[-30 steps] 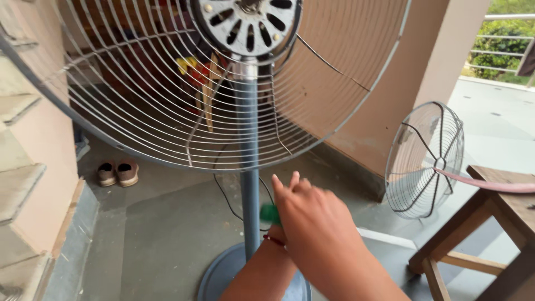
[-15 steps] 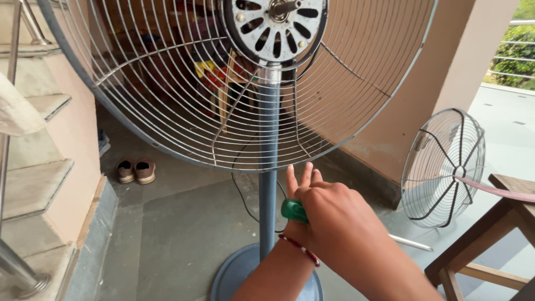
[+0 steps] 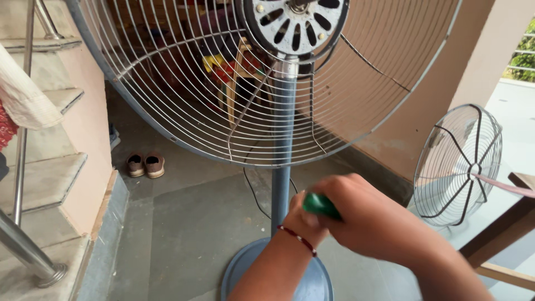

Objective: The person uses a green-handled screwdriver to remove the central nut and washers from the motor shaft of a standing electric fan. They place the removed parts on a nearby wooden stool and continue unscrewing components from the fan's central hub.

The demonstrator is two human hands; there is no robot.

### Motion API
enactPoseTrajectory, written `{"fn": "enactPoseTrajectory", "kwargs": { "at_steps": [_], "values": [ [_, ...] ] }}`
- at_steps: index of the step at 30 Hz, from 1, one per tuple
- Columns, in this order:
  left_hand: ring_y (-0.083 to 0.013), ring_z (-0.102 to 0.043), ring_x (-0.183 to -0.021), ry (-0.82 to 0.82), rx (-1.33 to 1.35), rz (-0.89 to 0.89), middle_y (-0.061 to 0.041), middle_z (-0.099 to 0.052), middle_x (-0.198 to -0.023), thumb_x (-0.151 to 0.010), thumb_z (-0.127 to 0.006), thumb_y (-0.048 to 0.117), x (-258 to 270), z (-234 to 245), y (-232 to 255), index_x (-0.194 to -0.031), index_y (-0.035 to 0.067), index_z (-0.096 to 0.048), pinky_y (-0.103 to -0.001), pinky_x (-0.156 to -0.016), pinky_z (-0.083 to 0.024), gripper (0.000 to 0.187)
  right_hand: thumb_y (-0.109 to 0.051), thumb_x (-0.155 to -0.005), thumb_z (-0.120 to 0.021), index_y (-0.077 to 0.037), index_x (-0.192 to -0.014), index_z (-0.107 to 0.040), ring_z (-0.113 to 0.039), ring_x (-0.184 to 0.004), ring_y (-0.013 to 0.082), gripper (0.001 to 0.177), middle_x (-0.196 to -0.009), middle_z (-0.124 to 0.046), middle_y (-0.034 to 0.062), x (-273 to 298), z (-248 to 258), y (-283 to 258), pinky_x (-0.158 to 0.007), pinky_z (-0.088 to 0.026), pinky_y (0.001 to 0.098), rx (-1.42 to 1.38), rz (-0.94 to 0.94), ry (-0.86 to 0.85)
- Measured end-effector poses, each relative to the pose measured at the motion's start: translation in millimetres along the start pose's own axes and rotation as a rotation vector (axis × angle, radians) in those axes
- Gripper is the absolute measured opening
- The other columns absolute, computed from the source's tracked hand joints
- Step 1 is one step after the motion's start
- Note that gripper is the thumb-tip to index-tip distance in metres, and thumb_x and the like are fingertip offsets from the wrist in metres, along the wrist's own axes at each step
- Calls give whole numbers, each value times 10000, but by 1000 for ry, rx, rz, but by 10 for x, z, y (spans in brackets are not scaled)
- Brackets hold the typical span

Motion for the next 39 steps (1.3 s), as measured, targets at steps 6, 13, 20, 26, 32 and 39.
{"fn": "enactPoseTrajectory", "kwargs": {
  "at_steps": [6, 13, 20, 26, 32, 39],
  "values": [
    [-378, -695, -1059, -169, 230, 125, -168, -728, -1094, -751, -848, 201, 202, 511, -238, -1059, 89, -737, -476, -901, -568, 346, -164, -896, -714, -83, -1106, -759, -671, -836, 143, 230, -956, -712, 55, 140, 198, 333, -759, -575, 320, -306, -130, 182],
    [-328, -719, -1021, 77, 223, 456, -132, -753, -1055, -745, -885, 345, 597, 1132, -571, -995, 120, -766, -441, -873, -573, 357, -311, -1136, -457, 17, -1299, -670, -465, -652, 104, 424, -812, -564, 52, 418, 406, 1281, -563, -399, 271, -367, -130, 607],
    [-298, -693, -1108, 51, 179, 864, -80, -747, -1109, -717, -899, 457, 1114, 1492, -972, -1017, 149, -764, -445, -917, -554, 451, -506, -1129, -376, 71, -1029, -672, -453, -555, 114, 656, -697, -503, 49, 320, 247, 2452, -503, -359, 255, -672, -238, 746],
    [-291, -693, -1112, 353, 492, 1085, -122, -742, -1152, -790, -844, 448, 1532, 1544, -1508, -1143, 66, -714, -448, -930, -520, 536, -365, -1120, -457, 83, -1237, -604, -594, -684, 200, 486, -881, -644, 148, 269, 8, 3067, -534, -471, 312, -658, -216, 828],
    [-210, -764, -1040, 1054, 1212, 514, -149, -789, -1091, -782, -688, -119, 1327, 1249, -1810, -1082, -49, -720, -316, -861, -598, 309, -258, -1145, -319, 25, -1431, -552, -652, -714, 307, 464, -873, -625, 225, -22, -78, 4094, -551, -560, 430, -869, -440, 1021],
    [-331, -681, -1123, 1395, 835, 658, -220, -714, -1281, -929, -729, 29, 1343, 1412, -1380, -1358, -64, -571, -412, -976, -515, 467, -206, -1097, -364, 16, -1341, -558, -681, -773, 301, 384, -943, -659, 198, 173, -27, 4452, -624, -557, 446, -874, -204, 958]
  ]
}}
Point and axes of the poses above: each hand's wrist, its own x-axis away from the middle knuckle, its own z-axis out of the back of the hand, y = z × x, the point moved 1 cm from there along -x, towards the middle knuckle
